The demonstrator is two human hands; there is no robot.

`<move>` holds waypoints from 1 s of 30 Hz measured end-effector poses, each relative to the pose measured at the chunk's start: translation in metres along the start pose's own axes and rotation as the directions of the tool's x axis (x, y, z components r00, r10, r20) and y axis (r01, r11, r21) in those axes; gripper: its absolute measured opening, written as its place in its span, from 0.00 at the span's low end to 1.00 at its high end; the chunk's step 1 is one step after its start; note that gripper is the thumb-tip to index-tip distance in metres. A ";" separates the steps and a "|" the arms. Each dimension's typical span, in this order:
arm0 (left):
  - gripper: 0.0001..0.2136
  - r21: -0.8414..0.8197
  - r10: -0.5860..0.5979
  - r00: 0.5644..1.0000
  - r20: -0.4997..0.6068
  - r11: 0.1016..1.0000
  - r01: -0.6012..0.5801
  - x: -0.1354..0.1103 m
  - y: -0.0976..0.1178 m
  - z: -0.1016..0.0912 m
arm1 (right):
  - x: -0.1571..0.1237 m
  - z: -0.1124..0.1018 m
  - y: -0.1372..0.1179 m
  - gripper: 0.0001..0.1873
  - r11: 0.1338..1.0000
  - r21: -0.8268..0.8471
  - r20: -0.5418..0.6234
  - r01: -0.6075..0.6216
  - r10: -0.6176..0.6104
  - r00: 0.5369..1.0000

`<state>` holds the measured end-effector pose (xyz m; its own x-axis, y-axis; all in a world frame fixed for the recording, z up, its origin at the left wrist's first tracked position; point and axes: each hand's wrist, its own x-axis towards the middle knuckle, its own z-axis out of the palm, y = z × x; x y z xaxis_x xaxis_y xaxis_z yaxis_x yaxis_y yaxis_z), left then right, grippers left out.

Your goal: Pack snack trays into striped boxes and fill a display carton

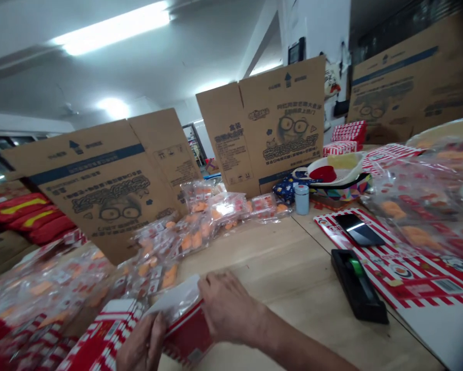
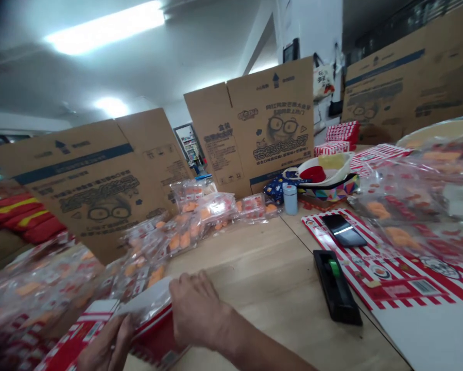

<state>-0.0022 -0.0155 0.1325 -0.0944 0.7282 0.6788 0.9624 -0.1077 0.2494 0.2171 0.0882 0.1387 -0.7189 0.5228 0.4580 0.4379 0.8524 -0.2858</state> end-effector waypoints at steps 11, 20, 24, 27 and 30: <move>0.14 -0.611 -0.478 0.840 -0.258 0.754 0.242 -0.017 0.012 0.051 | 0.013 -0.007 0.017 0.06 0.996 0.030 0.175 0.089 -0.093 0.980; 0.13 -0.798 -0.610 0.752 -0.248 0.569 0.199 -0.013 0.022 0.059 | -0.033 0.053 -0.003 0.27 0.944 0.322 -0.430 0.069 0.081 0.899; 0.11 -0.774 -0.615 0.748 -0.251 0.592 0.227 -0.019 0.020 0.062 | -0.036 0.069 -0.006 0.20 0.963 0.245 -0.500 0.113 0.025 0.866; 0.12 -0.733 -0.555 0.780 -0.290 0.652 0.191 -0.025 0.015 0.062 | -0.027 0.060 -0.005 0.15 0.963 0.212 -0.465 0.168 -0.052 0.884; 0.13 -0.693 -0.427 0.870 -0.246 0.705 0.150 -0.030 0.007 0.055 | -0.019 0.046 -0.005 0.10 0.962 0.208 -0.403 0.177 -0.081 0.912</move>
<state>0.0215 -0.0011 0.0759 -0.5558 0.5132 0.6539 0.4876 -0.4359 0.7565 0.2036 0.0740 0.0929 -0.4734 0.4095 0.7798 0.1815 0.9117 -0.3686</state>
